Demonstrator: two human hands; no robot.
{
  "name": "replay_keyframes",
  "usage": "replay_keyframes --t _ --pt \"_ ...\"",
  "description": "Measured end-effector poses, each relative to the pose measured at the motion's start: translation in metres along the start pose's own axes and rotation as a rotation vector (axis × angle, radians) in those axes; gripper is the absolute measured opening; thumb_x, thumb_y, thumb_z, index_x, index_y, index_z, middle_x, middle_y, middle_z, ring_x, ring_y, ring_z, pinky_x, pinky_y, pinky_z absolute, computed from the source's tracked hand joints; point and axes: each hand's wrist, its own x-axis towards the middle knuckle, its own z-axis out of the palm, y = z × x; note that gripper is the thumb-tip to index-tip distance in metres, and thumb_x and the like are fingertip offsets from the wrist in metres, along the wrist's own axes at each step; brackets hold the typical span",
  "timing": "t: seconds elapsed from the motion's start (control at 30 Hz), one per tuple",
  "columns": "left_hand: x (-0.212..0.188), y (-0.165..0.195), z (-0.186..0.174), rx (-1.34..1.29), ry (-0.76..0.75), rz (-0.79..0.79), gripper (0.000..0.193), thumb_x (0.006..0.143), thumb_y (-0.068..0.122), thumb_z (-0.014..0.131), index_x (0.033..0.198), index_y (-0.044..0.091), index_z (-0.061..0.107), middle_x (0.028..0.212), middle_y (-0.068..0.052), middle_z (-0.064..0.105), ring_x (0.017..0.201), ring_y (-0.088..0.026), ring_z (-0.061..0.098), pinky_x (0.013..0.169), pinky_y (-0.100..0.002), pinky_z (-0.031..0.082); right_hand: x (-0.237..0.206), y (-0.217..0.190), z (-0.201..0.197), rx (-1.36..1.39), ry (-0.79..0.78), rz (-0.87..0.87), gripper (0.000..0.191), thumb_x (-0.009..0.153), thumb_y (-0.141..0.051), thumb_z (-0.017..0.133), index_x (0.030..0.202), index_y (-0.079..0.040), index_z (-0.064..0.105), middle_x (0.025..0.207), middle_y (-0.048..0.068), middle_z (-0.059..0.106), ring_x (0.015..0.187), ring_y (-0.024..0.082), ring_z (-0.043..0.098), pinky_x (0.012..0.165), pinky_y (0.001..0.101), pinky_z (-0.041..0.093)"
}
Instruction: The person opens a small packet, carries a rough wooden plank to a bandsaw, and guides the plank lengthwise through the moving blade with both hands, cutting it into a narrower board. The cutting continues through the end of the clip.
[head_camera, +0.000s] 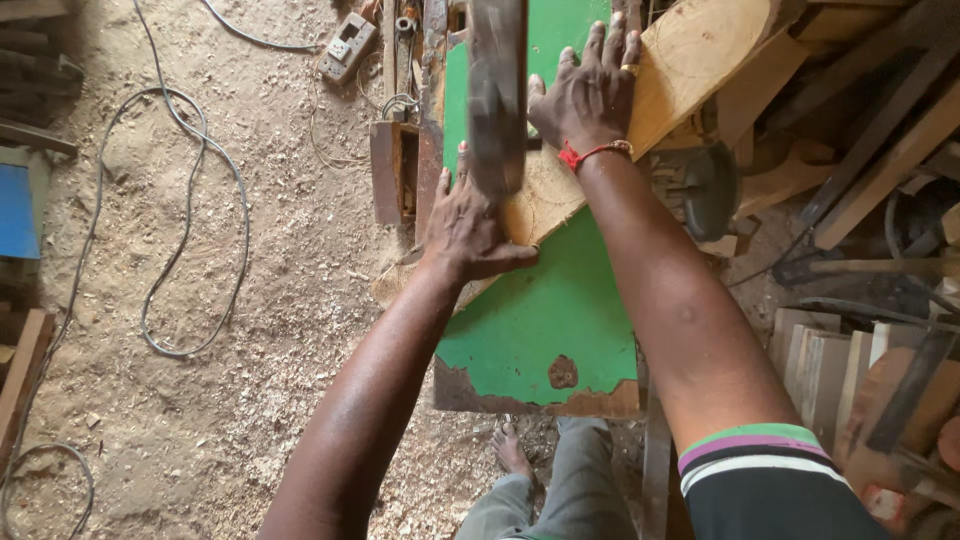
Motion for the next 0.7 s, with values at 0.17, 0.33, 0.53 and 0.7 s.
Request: replay_keyframes --t 0.17,0.33,0.53,0.7 --pt "-0.001 0.000 -0.003 0.023 -0.003 0.010 0.143 0.057 0.086 0.076 0.162 0.013 0.013 0.167 -0.026 0.010 0.155 -0.047 0.007 0.125 -0.057 0.016 -0.002 0.000 -0.002 0.021 0.033 0.002 0.064 0.094 -0.049 0.057 0.131 0.002 0.067 0.157 0.029 0.039 0.151 0.045 0.019 0.123 0.0550 0.005" --pt "0.001 0.001 -0.004 0.037 -0.036 0.001 0.142 0.058 0.087 0.077 0.161 0.013 0.013 0.167 -0.028 0.009 0.155 -0.049 0.005 0.124 -0.058 0.015 -0.003 0.002 -0.002 0.051 0.042 -0.015 0.065 0.096 -0.049 0.057 0.132 0.004 0.066 0.157 0.032 0.038 0.151 0.046 0.020 0.123 0.0560 0.006" --pt "0.002 0.000 -0.002 -0.022 0.020 0.014 0.145 0.056 0.085 0.078 0.162 0.013 0.010 0.166 -0.027 0.011 0.154 -0.047 0.006 0.124 -0.058 0.015 -0.002 0.004 -0.002 0.029 0.025 -0.023 0.066 0.096 -0.049 0.054 0.133 0.004 0.066 0.158 0.031 0.037 0.151 0.046 0.021 0.123 0.0551 0.007" --pt "-0.001 0.003 -0.006 -0.017 0.007 0.000 0.142 0.057 0.081 0.079 0.162 0.013 0.015 0.167 -0.025 0.013 0.155 -0.047 0.004 0.125 -0.058 0.014 -0.003 0.002 -0.011 0.028 0.040 -0.024 0.065 0.095 -0.050 0.054 0.132 0.002 0.066 0.158 0.030 0.039 0.150 0.046 0.021 0.122 0.0549 0.008"
